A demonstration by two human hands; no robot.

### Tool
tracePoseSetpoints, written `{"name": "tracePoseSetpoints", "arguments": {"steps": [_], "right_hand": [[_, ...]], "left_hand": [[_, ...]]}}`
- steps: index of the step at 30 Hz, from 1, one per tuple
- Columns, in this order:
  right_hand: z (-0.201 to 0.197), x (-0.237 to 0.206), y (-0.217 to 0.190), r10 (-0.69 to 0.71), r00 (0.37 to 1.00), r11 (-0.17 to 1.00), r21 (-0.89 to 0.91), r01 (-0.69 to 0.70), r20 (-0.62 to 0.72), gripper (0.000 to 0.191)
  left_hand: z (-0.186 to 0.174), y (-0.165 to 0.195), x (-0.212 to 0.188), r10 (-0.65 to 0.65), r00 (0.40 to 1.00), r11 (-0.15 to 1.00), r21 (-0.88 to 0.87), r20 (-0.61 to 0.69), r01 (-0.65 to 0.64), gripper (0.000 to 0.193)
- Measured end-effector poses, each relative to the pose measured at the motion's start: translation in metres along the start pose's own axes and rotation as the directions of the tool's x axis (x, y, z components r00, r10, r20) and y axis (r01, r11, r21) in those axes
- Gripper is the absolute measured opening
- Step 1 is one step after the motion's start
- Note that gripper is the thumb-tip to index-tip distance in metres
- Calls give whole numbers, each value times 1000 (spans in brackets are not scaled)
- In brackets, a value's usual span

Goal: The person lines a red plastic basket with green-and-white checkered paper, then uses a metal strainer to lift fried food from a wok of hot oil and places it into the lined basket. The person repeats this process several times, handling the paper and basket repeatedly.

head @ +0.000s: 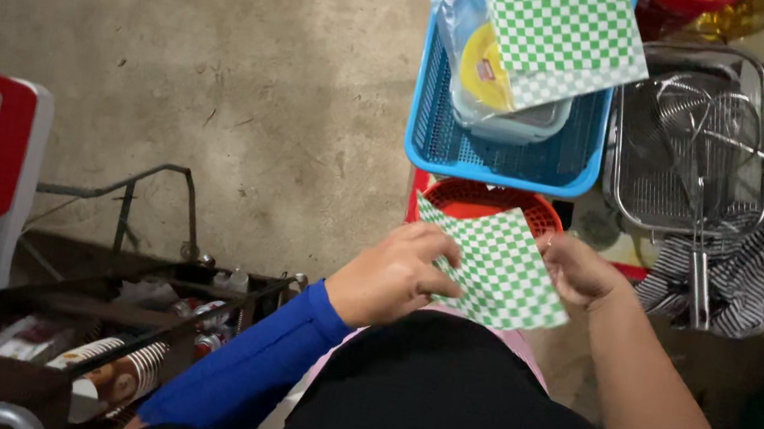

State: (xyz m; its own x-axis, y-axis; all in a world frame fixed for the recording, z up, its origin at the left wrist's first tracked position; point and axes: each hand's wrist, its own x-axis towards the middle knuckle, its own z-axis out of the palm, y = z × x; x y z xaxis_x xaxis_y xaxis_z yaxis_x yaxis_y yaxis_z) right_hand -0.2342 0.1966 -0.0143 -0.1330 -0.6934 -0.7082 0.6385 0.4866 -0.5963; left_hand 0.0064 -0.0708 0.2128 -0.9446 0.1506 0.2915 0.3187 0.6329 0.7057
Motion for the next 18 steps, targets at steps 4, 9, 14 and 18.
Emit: {"name": "tracePoseSetpoints", "arguments": {"steps": [4, 9, 14, 18], "right_hand": [[28, -10, 10, -59, 997, 945, -326, 39, -52, 34], [65, -26, 22, -146, 941, 984, -138, 108, -304, 37], [66, -21, 43, -224, 898, 973, -30, 230, -379, 42], [40, -15, 37, -332, 860, 942, -83, 326, -387, 41]], "left_hand": [[20, -25, -31, -157, 987, 988, -14, -34, 157, 29], [51, -62, -72, -496, 863, 868, -75, -92, 491, 37], [70, -105, -89, -404, 912, 875, -323, -74, 361, 38], [74, -132, -81, -397, 918, 849, -382, -2, 366, 35]]}}
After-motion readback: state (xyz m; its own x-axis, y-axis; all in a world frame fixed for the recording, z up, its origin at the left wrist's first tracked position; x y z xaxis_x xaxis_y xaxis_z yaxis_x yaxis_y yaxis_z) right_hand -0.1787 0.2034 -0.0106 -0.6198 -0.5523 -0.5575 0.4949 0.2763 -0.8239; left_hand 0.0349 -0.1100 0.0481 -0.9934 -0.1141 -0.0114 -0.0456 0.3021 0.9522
